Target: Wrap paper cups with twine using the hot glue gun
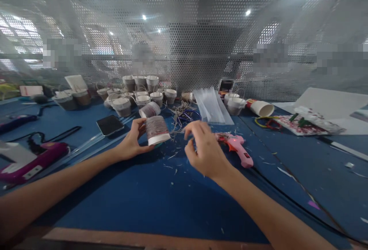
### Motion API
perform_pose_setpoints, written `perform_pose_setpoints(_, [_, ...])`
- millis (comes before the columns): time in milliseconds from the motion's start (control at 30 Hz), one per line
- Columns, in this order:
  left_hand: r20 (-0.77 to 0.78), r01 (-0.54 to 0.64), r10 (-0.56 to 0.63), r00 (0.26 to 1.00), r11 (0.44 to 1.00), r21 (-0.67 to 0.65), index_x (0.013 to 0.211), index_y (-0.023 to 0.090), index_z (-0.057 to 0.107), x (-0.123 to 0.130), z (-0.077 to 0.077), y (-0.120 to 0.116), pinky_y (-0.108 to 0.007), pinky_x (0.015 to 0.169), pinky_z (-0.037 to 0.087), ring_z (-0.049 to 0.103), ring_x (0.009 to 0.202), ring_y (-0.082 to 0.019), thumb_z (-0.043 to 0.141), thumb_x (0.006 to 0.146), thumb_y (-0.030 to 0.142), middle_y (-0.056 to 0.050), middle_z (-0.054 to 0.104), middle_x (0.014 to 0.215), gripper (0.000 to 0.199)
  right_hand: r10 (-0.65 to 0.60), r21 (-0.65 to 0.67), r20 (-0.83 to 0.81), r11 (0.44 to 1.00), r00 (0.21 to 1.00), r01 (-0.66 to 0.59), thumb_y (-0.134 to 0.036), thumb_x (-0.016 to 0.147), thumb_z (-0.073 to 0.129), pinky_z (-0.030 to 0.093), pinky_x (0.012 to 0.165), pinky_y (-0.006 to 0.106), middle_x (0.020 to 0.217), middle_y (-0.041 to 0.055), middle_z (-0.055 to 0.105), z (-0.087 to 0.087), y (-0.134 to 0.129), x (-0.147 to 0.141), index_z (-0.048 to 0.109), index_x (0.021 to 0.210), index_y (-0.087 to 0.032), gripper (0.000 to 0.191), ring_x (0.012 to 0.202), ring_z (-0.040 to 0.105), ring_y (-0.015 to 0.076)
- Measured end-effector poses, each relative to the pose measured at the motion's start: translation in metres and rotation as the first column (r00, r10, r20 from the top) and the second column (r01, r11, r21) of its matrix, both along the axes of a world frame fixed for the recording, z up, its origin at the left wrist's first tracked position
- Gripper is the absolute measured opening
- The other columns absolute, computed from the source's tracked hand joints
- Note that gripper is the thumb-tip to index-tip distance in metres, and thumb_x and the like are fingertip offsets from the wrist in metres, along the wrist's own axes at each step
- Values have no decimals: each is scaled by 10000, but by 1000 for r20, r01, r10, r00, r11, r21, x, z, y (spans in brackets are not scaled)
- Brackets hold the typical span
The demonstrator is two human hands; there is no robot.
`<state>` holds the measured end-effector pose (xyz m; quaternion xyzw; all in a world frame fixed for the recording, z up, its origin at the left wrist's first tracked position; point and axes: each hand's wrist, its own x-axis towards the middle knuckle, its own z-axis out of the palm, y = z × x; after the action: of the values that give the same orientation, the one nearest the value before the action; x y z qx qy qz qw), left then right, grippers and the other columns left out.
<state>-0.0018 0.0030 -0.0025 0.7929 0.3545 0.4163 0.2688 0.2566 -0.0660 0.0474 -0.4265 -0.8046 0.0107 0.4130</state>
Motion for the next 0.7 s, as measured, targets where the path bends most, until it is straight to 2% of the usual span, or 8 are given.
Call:
perform_pose_setpoints(33, [1,-4,4,1000,1000,-7,1217,221,255,0,0,0,-577,1106,326,453,1294,-331,748,648,283,-168,420,1325,756,172,-107,-84,978,981,-180,-75,761,446,539,711,399,1027,98,598,0,-3,-4,469,863,-201,164,798,618,195])
perform_pose_setpoints(67, [4,-10,10,1000,1000,-13,1214,218,252,1,0,-1,-581,1106,324,456,1290,-332,750,644,282,-168,422,1317,760,292,-218,-189,918,937,-330,-63,768,428,547,647,342,1098,83,590,-2,-6,-6,463,882,-205,185,700,616,137])
perform_pose_setpoints(100, [7,-16,16,1000,1000,-17,1212,217,250,1,1,-1,-583,1104,325,459,1287,-332,750,641,281,-168,422,1313,762,356,-316,-296,839,887,-442,-52,769,413,545,586,301,1177,79,568,-5,-7,-8,457,903,-208,211,623,601,93])
perform_pose_setpoints(167, [14,-8,8,1000,1000,-20,1199,222,252,2,1,-2,-583,1100,331,464,1284,-330,749,639,273,-162,424,1311,751,377,-445,-457,687,806,-574,-33,747,400,542,524,269,1288,76,517,-10,-9,-10,441,929,-217,261,555,575,53])
perform_pose_setpoints(267, [25,27,-27,999,1000,-10,1174,234,262,3,1,-3,-570,1091,352,486,1267,-314,738,645,245,-145,440,1300,712,333,-545,-538,564,775,-621,-21,692,398,548,522,256,1255,47,551,-13,-9,-11,429,929,-230,318,571,580,57])
perform_pose_setpoints(367, [48,67,-66,997,997,-23,1155,237,262,3,2,-4,-553,1074,378,526,1225,-291,725,658,229,-130,481,1244,680,284,-585,-572,517,769,-626,-22,658,402,549,529,245,1261,35,557,-13,-6,-12,428,926,-238,345,581,583,55])
perform_pose_setpoints(533, [114,111,-105,988,993,-48,1119,233,283,2,1,-5,-516,1031,430,561,1176,-282,736,656,255,-122,509,1206,649,245,-520,-713,443,657,-730,-43,642,427,524,435,233,1442,64,401,-16,0,-12,401,928,-239,347,518,568,34])
perform_pose_setpoints(700, [131,118,-113,985,992,-31,1141,238,288,0,0,-4,-514,1013,447,557,1184,-295,742,645,252,-131,504,1232,673,175,-483,-798,387,577,-785,-42,606,411,503,389,229,1431,47,419,-15,4,-10,371,895,-238,352,477,539,31])
